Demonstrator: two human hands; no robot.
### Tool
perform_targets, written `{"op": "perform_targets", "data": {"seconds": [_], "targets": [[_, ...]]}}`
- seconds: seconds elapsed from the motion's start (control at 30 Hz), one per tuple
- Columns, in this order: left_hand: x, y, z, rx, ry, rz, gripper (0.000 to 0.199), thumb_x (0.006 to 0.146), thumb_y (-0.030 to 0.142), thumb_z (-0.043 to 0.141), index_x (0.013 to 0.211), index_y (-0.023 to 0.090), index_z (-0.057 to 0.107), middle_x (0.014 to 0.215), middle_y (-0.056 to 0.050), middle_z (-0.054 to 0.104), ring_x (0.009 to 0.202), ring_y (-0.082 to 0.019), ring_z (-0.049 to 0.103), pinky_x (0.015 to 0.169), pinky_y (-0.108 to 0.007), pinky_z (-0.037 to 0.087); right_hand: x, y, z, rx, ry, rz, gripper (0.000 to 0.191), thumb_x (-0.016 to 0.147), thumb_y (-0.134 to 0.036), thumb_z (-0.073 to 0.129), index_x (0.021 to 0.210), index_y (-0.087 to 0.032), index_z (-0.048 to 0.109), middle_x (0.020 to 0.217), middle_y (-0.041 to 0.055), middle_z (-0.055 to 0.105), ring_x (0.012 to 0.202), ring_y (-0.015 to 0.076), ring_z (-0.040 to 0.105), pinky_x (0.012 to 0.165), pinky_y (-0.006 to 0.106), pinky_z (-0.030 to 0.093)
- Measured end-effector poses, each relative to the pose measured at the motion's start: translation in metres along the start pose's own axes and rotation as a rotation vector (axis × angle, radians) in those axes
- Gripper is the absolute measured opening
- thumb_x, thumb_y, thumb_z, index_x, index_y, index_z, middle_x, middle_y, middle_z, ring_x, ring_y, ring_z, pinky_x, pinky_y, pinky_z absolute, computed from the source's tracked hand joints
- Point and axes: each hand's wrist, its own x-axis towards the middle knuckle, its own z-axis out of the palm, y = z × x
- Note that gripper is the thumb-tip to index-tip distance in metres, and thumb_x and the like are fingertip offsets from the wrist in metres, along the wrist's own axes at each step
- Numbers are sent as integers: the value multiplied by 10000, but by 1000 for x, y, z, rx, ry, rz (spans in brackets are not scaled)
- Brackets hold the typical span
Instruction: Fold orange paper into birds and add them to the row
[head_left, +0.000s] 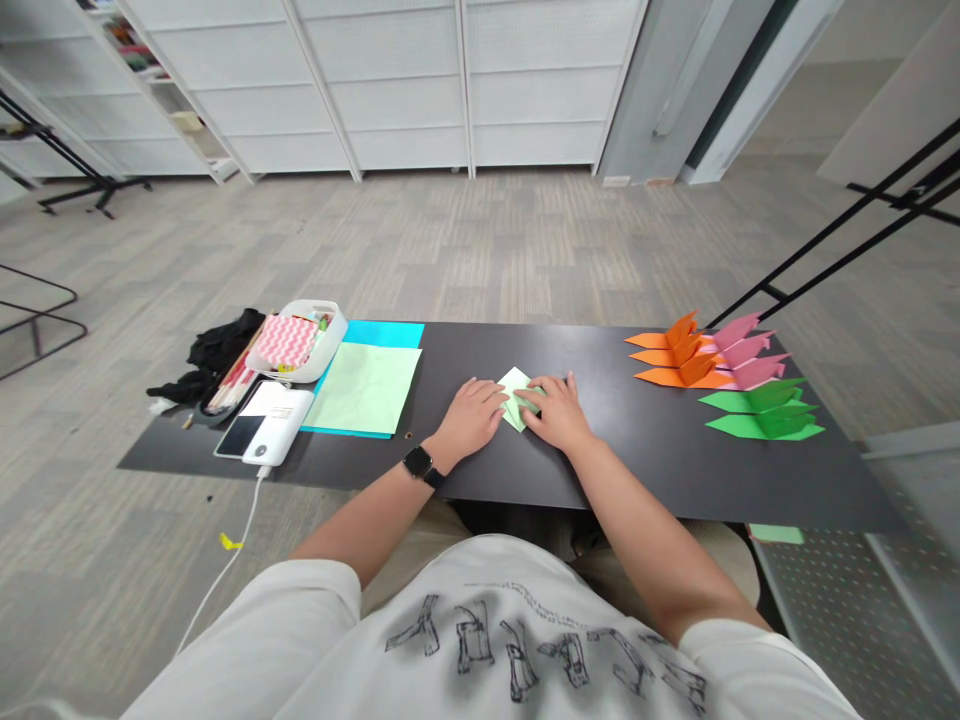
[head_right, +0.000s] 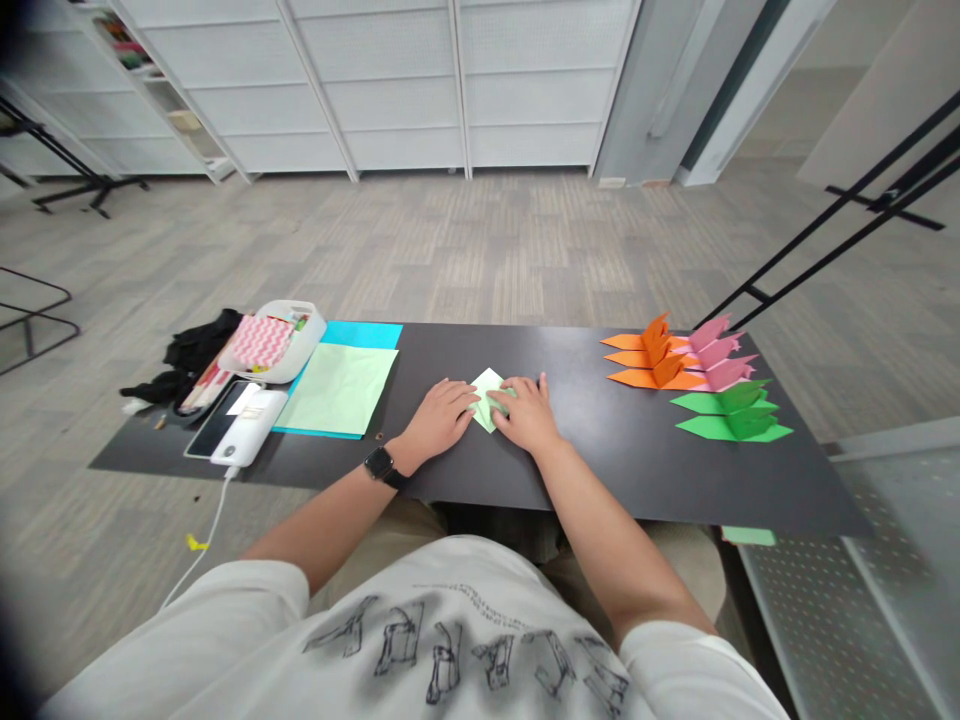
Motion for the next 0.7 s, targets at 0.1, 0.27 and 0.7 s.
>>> {"op": "perform_targets", "data": {"seconds": [0.1,0.27,0.7], "targets": [[-9,-1,1,21,-30,8,322,1092,302,504,1330,289,721,1501,-54,675,1446,-285,553,1323,-560,306,1,0,2,4,16,9,340,1026,-374,576,1290,-399,789,1287,73,684,1273,329,580,1298,754,82],[-13,-4,7,19,-39,2,335,1089,326,527,1361,325,722,1541,-50,648,1450,-288,552,1332,-589,286,1,-4,2,-34,13,9,380,1017,-437,612,1369,-393,748,1290,89,673,1270,349,569,1297,756,72],[-11,-8,6,46,-41,-13,310,1063,409,593,1311,318,756,1579,-84,598,1498,-334,499,1333,-633,278,2,-8,2,-94,17,9,423,981,-411,640,1394,-381,726,1301,98,654,1258,358,549,1292,756,101]]}}
